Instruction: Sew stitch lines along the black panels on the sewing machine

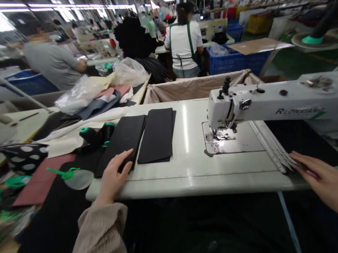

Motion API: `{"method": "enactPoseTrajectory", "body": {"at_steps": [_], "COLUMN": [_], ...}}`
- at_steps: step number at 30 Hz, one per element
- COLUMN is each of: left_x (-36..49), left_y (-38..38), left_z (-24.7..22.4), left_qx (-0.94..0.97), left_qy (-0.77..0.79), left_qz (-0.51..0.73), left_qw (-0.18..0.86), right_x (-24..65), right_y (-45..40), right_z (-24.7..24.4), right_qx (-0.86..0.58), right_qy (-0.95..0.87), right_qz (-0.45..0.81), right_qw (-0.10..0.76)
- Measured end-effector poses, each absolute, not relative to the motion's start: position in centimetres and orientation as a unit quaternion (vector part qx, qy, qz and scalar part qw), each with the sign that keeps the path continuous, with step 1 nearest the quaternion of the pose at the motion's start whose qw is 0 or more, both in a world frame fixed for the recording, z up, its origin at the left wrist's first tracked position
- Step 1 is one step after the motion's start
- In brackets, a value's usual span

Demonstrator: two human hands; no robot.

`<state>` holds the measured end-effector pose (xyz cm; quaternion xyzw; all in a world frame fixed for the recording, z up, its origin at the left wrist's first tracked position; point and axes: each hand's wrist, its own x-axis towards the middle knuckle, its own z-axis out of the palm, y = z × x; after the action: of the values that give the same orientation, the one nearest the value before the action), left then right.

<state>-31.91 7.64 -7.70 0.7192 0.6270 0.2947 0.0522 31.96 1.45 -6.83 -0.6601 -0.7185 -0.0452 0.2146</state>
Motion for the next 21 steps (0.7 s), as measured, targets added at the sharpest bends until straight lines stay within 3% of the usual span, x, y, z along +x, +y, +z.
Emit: {"method": "enactPoseTrajectory", "body": {"at_steps": [3, 9, 12, 15, 19, 21], "left_x": [-27.6, -16.0, -9.9, -4.3, -1.5, -2.7], "left_y": [7.6, 8.7, 9.1, 9.0, 7.9, 7.2], "left_z": [-6.8, -5.2, -4.1, -4.4, -8.0, -9.5], "left_qx": [0.734, 0.807, 0.838, 0.89, 0.944, 0.942], "left_qy": [0.583, 0.446, 0.353, 0.251, 0.201, 0.249], "left_qz": [0.341, 0.337, 0.325, 0.237, 0.109, 0.098], "left_qw": [0.072, 0.19, 0.258, 0.297, 0.239, 0.203], "right_x": [33.4, 29.9, 23.7, 17.4, 14.2, 14.6], "right_y": [1.4, -0.3, -1.5, -1.5, 0.7, 2.8], "right_z": [-6.6, -3.1, -1.9, -2.2, -4.0, -4.9], "right_qx": [-0.661, -0.595, -0.485, -0.404, -0.329, -0.323], "right_qy": [-0.728, -0.775, -0.844, -0.86, -0.785, -0.76], "right_qz": [-0.042, -0.036, 0.091, 0.257, 0.492, 0.527], "right_qw": [0.178, 0.211, 0.209, 0.179, 0.183, 0.204]}}
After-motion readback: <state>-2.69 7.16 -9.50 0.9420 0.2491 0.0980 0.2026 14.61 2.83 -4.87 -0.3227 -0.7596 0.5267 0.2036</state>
